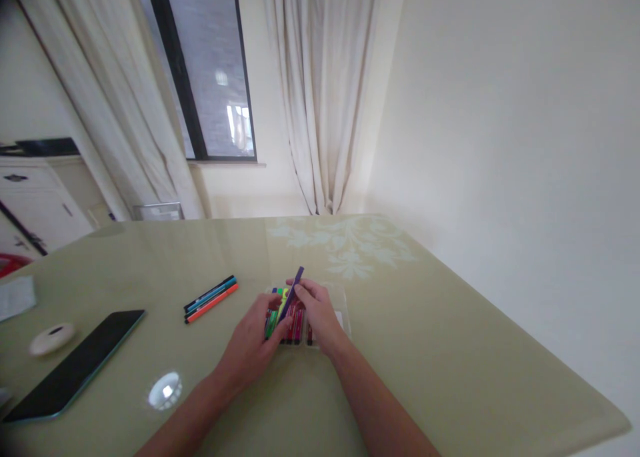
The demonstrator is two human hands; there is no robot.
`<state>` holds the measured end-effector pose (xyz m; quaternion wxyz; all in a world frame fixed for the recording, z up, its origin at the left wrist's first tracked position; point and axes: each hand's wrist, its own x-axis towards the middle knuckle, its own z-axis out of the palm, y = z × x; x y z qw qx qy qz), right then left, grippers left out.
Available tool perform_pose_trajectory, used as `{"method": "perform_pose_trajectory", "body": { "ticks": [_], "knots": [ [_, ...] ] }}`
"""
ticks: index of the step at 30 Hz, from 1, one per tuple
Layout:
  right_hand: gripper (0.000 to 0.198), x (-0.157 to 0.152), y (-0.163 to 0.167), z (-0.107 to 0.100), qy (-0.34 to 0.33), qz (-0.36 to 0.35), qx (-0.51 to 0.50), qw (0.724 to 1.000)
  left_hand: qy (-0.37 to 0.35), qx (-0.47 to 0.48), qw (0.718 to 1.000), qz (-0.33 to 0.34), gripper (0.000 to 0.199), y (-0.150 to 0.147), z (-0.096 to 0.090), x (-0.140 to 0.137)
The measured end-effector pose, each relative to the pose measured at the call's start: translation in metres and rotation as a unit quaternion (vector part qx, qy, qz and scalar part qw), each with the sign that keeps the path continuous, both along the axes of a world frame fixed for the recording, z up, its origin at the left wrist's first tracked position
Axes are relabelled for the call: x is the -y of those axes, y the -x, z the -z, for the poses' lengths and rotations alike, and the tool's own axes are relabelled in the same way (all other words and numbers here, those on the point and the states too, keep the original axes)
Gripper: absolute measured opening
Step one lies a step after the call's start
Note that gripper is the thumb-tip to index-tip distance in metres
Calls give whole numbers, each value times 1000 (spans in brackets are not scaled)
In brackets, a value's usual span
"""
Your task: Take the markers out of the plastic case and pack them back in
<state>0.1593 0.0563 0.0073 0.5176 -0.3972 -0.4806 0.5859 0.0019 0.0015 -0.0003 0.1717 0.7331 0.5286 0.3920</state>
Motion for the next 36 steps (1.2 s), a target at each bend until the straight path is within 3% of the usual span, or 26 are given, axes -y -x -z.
{"method": "perform_pose_trajectory", "body": {
  "ticks": [4, 8, 11, 17, 23, 29, 36],
  "knots": [
    [41, -7, -9, -1, 6, 32, -27, 999, -27, -181, 982, 35, 61, -5, 10, 6],
    [40, -11, -19, -3, 24, 15, -17, 999, -16, -253, 967, -6, 59, -6, 8, 9],
    [45, -14, -24, -2, 26, 9, 10, 1000, -20, -254, 967, -23, 56, -4, 5, 8],
    [41, -14, -27, -5, 32, 13, 19, 999, -36, -222, 972, 65, 45, -3, 3, 6],
    [36, -12, -25, -8, 35, 12, -3, 999, -19, -228, 972, 48, 41, -3, -3, 7],
    [57, -9, -25, -10, -4, 28, 7, 1000, -16, -231, 972, 50, 42, -4, -5, 8],
    [47, -12, -26, -9, -56, 65, 50, 995, -21, -228, 972, 50, 42, -3, -2, 8]
  ]
}}
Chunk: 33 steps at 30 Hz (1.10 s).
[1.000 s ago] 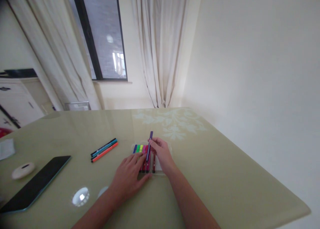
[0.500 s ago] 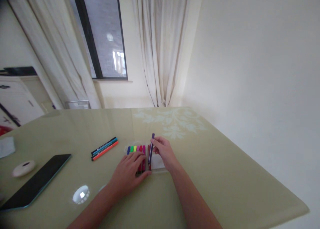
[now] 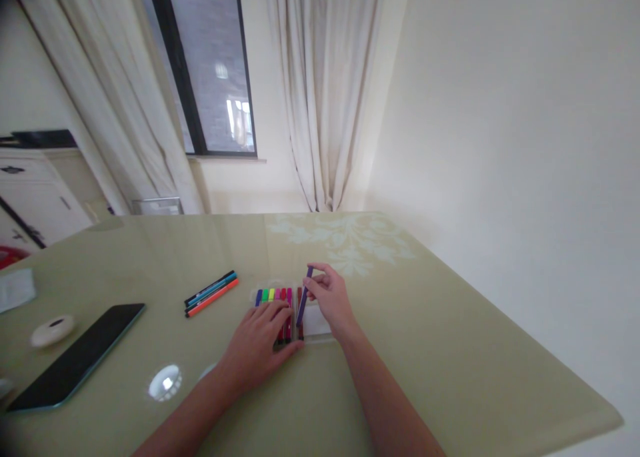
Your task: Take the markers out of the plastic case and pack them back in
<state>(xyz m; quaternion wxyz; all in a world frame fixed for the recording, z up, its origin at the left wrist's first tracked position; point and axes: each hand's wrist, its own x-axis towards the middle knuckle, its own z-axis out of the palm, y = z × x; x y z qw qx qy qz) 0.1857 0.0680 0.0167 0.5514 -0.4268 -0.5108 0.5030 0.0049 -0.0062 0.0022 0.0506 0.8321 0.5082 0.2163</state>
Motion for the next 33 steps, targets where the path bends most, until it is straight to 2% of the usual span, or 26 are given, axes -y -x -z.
{"method": "perform_pose_trajectory", "body": {
  "ticks": [3, 7, 13, 20, 23, 26, 27, 30, 33],
  "knots": [
    [46, 3, 1, -2, 2, 2, -5, 1000, -17, 16, 1000, 0, 41, -2, 1, -1],
    [47, 9, 6, -6, 17, -7, -31, 999, -63, 16, 998, -13, 21, -5, -1, -2],
    [46, 12, 10, -10, 0, -26, -41, 999, -108, -7, 994, -17, 23, -7, 0, -1],
    [42, 7, 7, -7, -23, -31, -4, 999, -76, 4, 997, -5, 29, -8, 2, 2],
    [42, 0, -5, -6, -43, 10, 39, 998, -58, 19, 998, 31, 30, -7, 3, 3],
    [40, -9, -21, -2, -22, 47, 119, 992, -46, 17, 997, 52, 59, -6, 7, 4],
    [39, -11, -24, 0, -6, 46, 146, 988, -38, 12, 998, 50, 62, -6, 9, 3],
    [35, -14, -24, 7, 29, 10, 214, 976, -18, 3, 999, 35, 56, -6, 11, 3],
    [32, -11, -14, 12, 22, -7, 275, 961, -16, 3, 999, 35, 54, -7, 9, 3]
  ]
}}
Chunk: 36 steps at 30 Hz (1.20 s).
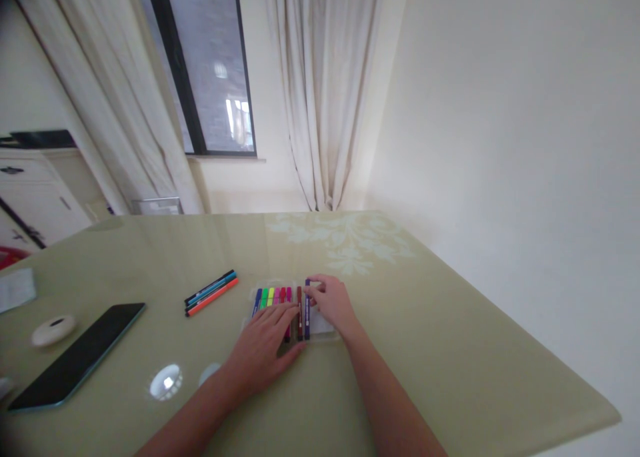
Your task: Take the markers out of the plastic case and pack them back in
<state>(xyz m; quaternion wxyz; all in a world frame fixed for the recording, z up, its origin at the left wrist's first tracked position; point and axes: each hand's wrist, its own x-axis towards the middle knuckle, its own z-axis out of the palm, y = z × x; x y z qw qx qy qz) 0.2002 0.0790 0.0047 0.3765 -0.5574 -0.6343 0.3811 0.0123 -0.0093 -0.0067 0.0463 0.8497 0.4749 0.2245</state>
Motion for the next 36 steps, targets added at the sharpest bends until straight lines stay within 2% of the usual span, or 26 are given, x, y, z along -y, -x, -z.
{"method": "perform_pose_trajectory", "body": {
  "ticks": [6, 14, 18, 27, 30, 36],
  "knots": [
    [21, 10, 13, -4, -81, 12, 131, 988, -9, -25, 1000, 13, 51, 1, -1, 0],
    [17, 15, 17, -4, -115, 16, 236, 965, -8, -36, 999, 20, 50, 1, -2, 1],
    [6, 15, 16, -3, -117, 10, 252, 961, -12, -34, 999, 22, 51, 2, -1, 1],
    [8, 13, 10, -3, -102, -11, 222, 970, -21, -33, 999, 25, 51, 2, 2, 1],
    [8, 15, 11, -5, -106, 0, 248, 963, -16, -27, 999, 23, 51, 2, 0, 2],
    [23, 21, 16, -11, -86, 20, 311, 946, -5, -30, 1000, 6, 51, -5, -3, 6]
  ]
}}
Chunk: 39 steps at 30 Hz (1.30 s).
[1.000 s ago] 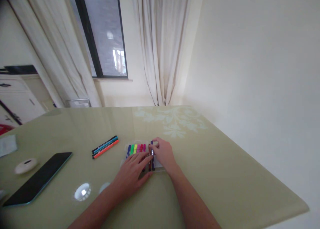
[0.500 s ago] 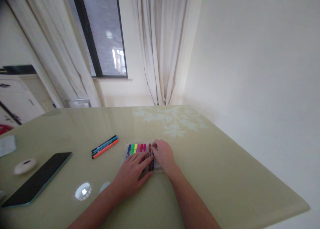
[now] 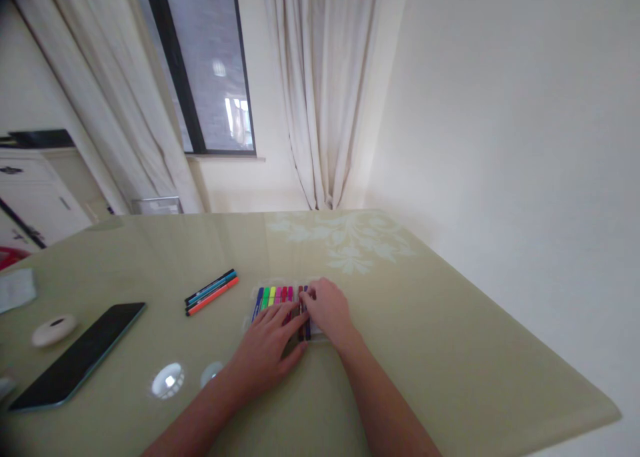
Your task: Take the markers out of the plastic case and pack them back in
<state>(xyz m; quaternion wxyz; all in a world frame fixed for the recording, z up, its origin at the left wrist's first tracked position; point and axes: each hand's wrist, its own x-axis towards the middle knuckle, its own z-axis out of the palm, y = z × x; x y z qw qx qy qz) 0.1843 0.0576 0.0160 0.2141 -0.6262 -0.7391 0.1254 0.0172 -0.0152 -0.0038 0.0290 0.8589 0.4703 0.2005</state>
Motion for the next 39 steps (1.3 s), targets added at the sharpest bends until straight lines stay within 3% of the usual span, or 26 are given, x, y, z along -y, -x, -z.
{"method": "perform_pose_trajectory", "body": {
  "ticks": [5, 6, 8, 11, 15, 24, 26, 28, 30, 33, 39],
  "knots": [
    [25, 0, -1, 2, -17, -17, -19, 1000, 6, 34, 999, 4, 45, 10, -10, -11],
    [25, 0, -1, 3, -17, -22, -23, 999, 8, 47, 999, -25, 41, 19, -13, -16],
    [25, 0, -2, 3, -17, -29, -24, 999, -6, 54, 988, -147, 32, 42, -19, -28],
    [28, 0, -1, 3, -19, -39, -12, 999, -29, -31, 938, -344, 28, 82, -23, -40],
    [27, 0, 3, 4, -29, -62, -11, 998, 26, -93, 906, -411, 24, 112, -22, -43],
    [22, 0, 3, 8, -32, -85, -35, 995, 37, -62, 915, -397, 28, 111, -15, -46],
    [24, 0, 4, 7, -44, -81, -48, 995, 17, 11, 928, -372, 27, 103, -16, -48],
    [23, 2, 7, 5, -52, -92, -107, 989, 21, 142, 941, -307, 27, 86, -19, -47],
    [20, 5, 12, 2, -37, -120, -208, 970, 64, 271, 938, -207, 29, 65, -22, -43],
    [23, 10, 19, -3, 12, -166, -345, 924, 93, 343, 929, -106, 31, 35, -24, -32],
    [28, 12, 24, -3, 54, -169, -486, 856, 113, 390, 910, -84, 34, 23, -22, -23]
  ]
}}
